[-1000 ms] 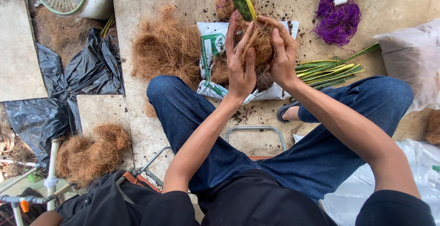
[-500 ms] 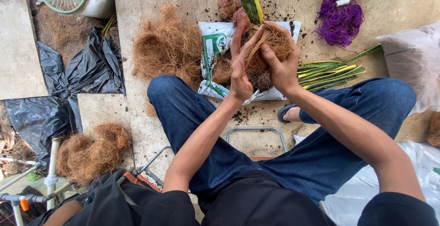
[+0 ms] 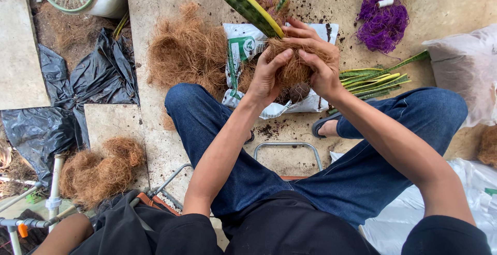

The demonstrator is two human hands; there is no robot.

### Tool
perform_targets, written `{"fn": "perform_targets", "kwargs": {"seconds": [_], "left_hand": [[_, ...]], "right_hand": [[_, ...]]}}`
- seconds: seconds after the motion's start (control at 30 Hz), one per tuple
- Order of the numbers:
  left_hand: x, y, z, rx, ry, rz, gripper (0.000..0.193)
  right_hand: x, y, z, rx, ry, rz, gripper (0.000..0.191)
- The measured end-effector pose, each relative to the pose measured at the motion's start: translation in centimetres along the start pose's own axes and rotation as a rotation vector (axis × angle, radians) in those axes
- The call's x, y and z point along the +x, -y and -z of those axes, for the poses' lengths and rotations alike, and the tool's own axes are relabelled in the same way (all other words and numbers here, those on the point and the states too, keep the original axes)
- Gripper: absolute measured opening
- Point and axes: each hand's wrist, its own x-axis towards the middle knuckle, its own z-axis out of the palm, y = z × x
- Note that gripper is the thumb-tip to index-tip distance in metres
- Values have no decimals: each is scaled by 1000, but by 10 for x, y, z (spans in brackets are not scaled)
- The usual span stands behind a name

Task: The person wraps a plant's root ball with coconut coir and then secures it with purple string. They handle the plant, coir, and string by hand, wrapping the string around the root ball multiple times and tying it off.

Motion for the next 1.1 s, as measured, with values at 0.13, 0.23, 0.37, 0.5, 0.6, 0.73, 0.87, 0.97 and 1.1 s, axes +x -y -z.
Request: {"fn": "perform_targets", "kwargs": {"seconds": [0.13,0.23,0.37,0.5,0.6,0.73,0.87,0.97,1.1], "left_hand": [[-7,1,8,-20,-54,-68,50],[-15,0,12,-10,-130,-138,51],[-20,5,15,-38,-142,-261,53],[-25,14,15,17,-35,-326,47],[-21,19,10,-157,27,-291,57],[1,19,0,-53,-59,-252,42],[12,17,-8,56,-46,-318,36],[15,13,-11,167,-29,-360,28],[16,-1,-5,118,-68,-273,34]], "right_hand": [[-7,-7,-18,-255,-48,33,50],[-17,-8,-41,-283,-187,64,72],[-27,-3,-58,-108,-130,61,100],[-23,-2,-49,-191,-175,-150,98],[-18,-3,-31,-209,-215,-220,76],[-14,-1,-11,-199,-168,-143,56],[-11,3,-7,-58,-107,-102,46],[-6,9,-8,-74,-90,-54,42],[6,16,-13,-256,-38,66,63]]}}
